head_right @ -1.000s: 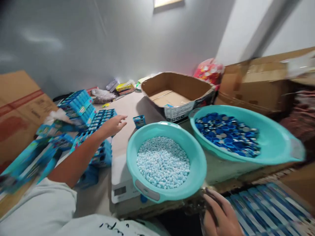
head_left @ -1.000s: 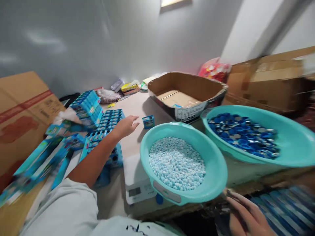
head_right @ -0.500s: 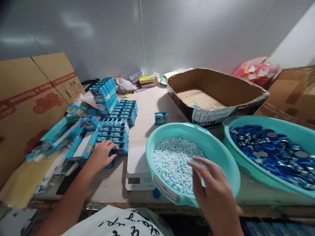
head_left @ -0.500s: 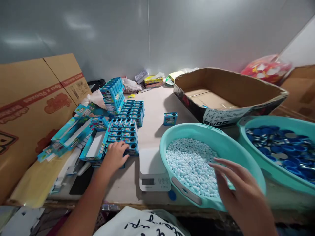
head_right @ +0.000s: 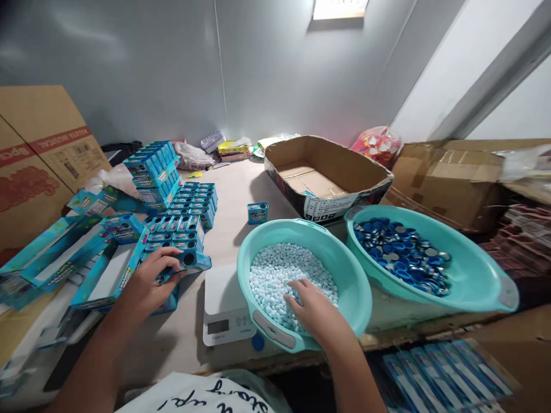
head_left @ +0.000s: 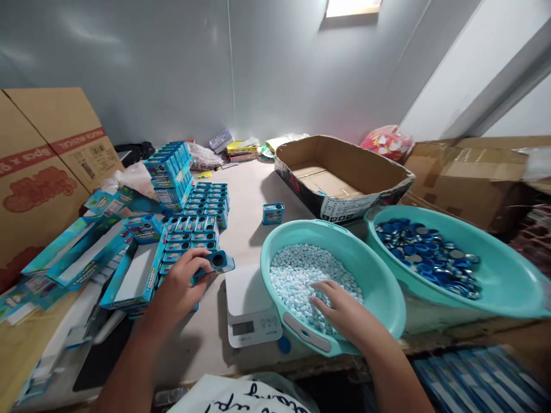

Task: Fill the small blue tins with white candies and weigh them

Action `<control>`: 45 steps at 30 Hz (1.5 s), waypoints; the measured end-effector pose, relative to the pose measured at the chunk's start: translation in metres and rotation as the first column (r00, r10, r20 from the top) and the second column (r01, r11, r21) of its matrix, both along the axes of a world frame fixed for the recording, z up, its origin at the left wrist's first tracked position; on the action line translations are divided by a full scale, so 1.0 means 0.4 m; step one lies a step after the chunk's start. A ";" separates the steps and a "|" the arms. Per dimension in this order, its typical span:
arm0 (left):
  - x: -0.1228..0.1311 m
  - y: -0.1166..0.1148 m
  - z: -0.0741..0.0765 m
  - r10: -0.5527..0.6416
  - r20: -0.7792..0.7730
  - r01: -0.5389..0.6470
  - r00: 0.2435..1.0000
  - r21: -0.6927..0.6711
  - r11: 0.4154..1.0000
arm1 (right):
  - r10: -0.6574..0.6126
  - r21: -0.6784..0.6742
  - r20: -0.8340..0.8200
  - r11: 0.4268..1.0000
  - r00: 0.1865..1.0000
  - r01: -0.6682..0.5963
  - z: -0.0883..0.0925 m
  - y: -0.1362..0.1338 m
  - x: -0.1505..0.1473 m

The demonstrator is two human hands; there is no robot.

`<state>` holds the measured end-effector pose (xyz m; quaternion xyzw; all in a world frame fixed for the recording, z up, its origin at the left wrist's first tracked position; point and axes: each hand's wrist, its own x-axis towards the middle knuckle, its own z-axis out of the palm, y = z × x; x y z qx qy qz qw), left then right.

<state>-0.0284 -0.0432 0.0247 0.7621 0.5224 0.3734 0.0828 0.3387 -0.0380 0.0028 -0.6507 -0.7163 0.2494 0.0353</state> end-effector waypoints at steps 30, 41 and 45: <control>0.080 -0.004 -0.188 -0.065 0.776 0.235 0.627 -0.109 0.966 | 0.019 -0.062 0.005 0.998 1.000 -0.019 -0.030 0.011 0.004; 0.113 0.017 -0.180 -0.016 0.767 0.210 0.642 -0.155 0.965 | 0.049 -0.129 0.086 0.991 0.995 -0.038 -0.012 0.018 -0.012; 0.120 0.025 -0.212 0.071 0.776 0.197 0.627 -0.247 0.949 | 0.059 -0.146 0.061 0.988 0.996 -0.049 0.000 0.015 -0.016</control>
